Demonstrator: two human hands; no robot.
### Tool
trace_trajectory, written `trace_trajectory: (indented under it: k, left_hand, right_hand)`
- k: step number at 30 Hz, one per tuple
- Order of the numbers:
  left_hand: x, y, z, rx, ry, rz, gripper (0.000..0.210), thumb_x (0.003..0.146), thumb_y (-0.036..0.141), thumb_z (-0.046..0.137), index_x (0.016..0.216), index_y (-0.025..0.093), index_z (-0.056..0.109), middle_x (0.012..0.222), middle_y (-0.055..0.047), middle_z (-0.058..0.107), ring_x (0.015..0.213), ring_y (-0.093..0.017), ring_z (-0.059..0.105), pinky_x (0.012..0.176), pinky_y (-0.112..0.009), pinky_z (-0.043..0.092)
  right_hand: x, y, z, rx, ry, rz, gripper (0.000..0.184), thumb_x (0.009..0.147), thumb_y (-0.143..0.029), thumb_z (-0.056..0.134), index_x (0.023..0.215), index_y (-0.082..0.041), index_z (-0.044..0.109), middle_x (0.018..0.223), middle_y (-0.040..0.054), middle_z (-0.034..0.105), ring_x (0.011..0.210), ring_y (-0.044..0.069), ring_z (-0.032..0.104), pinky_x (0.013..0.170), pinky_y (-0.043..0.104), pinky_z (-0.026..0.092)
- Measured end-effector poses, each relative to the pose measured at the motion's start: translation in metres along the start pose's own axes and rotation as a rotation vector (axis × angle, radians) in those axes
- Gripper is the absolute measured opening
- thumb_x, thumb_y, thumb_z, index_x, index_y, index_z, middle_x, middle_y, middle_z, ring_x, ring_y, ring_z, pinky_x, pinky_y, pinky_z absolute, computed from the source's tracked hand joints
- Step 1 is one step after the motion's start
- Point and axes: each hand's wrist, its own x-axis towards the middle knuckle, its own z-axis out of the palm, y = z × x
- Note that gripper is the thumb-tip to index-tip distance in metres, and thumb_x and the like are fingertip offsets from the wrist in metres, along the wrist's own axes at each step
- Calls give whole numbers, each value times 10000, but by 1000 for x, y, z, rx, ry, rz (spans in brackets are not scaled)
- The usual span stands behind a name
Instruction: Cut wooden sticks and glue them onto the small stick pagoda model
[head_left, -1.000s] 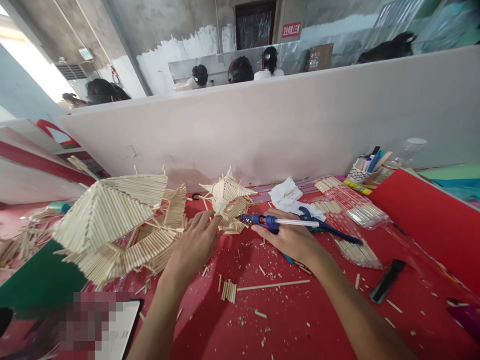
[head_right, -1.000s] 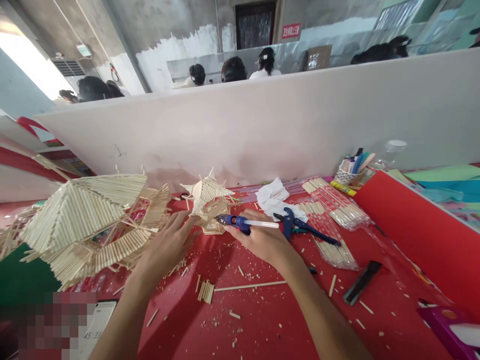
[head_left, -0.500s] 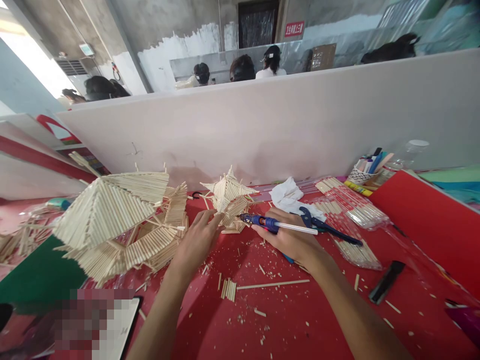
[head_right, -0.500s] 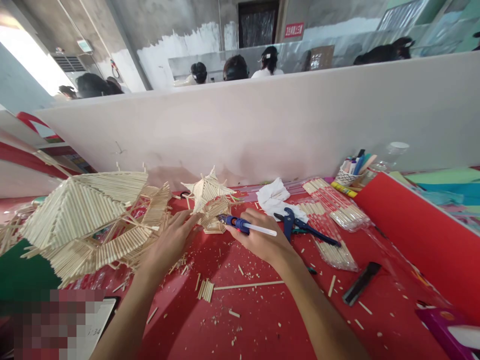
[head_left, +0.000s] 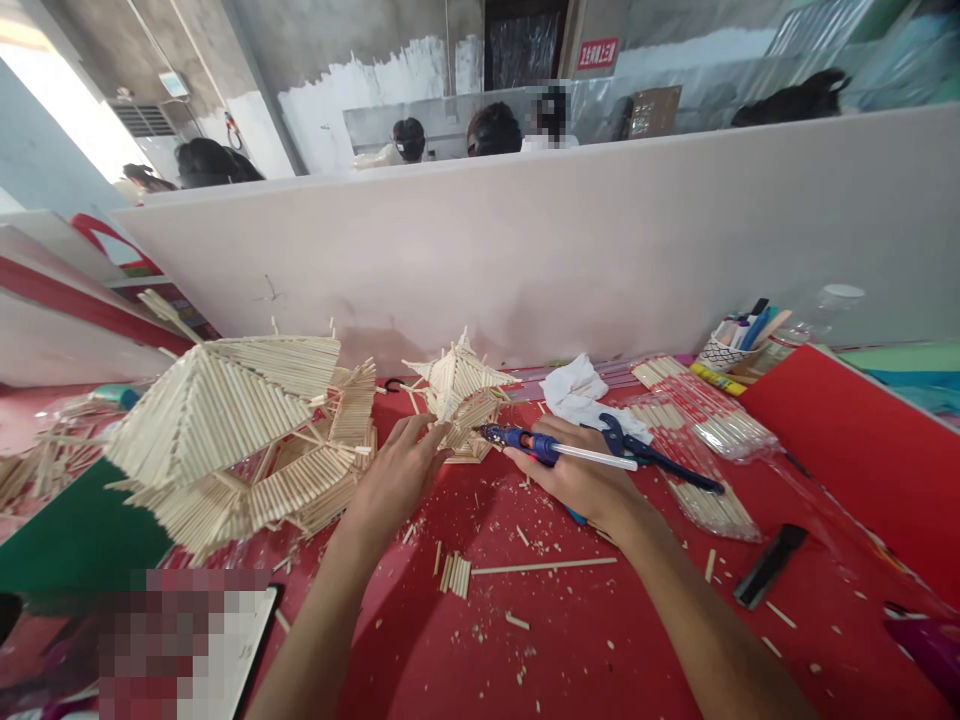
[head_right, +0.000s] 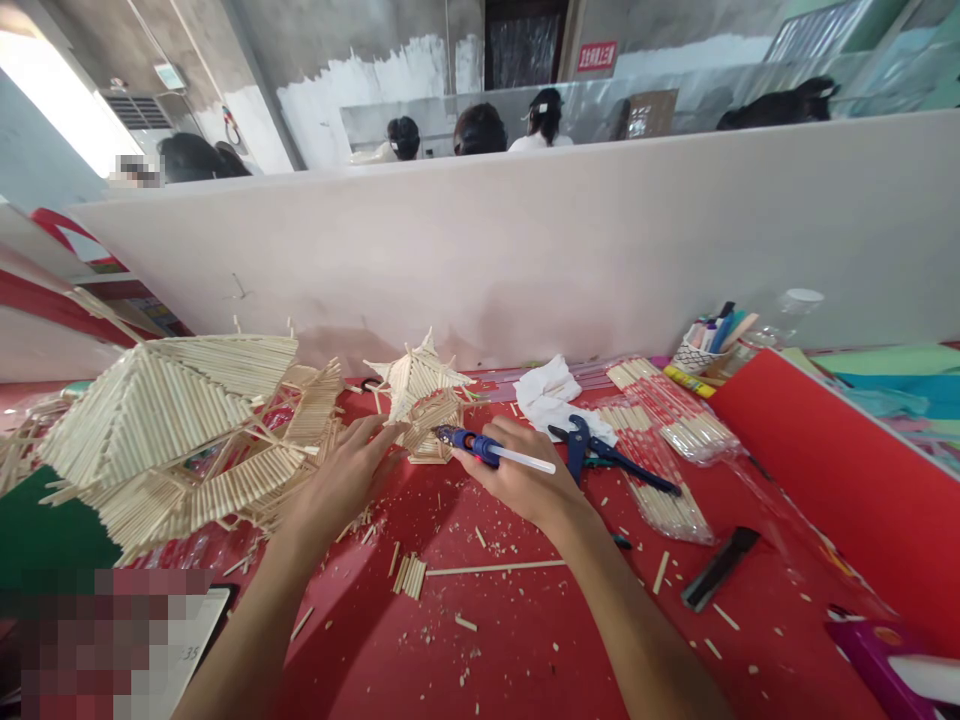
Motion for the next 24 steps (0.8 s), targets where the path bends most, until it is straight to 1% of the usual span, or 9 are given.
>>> trace_trajectory:
  k: [4,10,13,18,21,24]
  left_hand:
    - [0,0,1,-5,7,-5,303,981,240,527,1283,240,549,1276,-120,575,1206,-281,561,948,-449,536]
    - [0,-1,1,2,-5,3,287,982,237,523,1267,227,546,1281,-124,577,1202,-277,565,975,-475,525]
    - [0,0,-1,6,-21,-5,290,986,240,513,1273,217,547,1286,-129,577,1210,-287,562,971,-472,526]
    - [0,-1,-1,27,-41,-11,308,988,229,498,1291,212,548,1262,-128,591,1202,-292,564,957,-464,527]
    - [0,-1,-1,41,-54,-14,312,992,242,487,1298,218,547,1256,-123,593,1196,-288,567,963,-456,520]
    - [-1,-1,-2,47,-57,-9,330,993,232,477,1319,233,531,1281,-119,581,1204,-283,563,966,-444,520]
  right_hand:
    - [0,0,-1,5,15,-2,327,957,-430,518,715,-218,569,721,30,586,645,168,523,597,323,376]
    - [0,-2,-2,20,-7,-1,338,950,-426,544,683,-219,536,685,18,561,608,157,514,573,316,369]
    - [0,-3,-5,60,-21,14,329,954,-416,540,691,-219,548,717,27,582,647,167,541,592,318,392]
    - [0,0,-11,170,-91,-33,242,954,-411,561,802,-232,618,807,22,632,734,175,588,658,313,444]
    - [0,0,-11,185,-107,-28,257,955,-415,565,781,-228,598,812,21,631,736,172,589,673,313,449]
    - [0,0,-10,176,-111,-6,287,951,-423,571,747,-221,566,775,17,608,698,164,569,653,315,431]
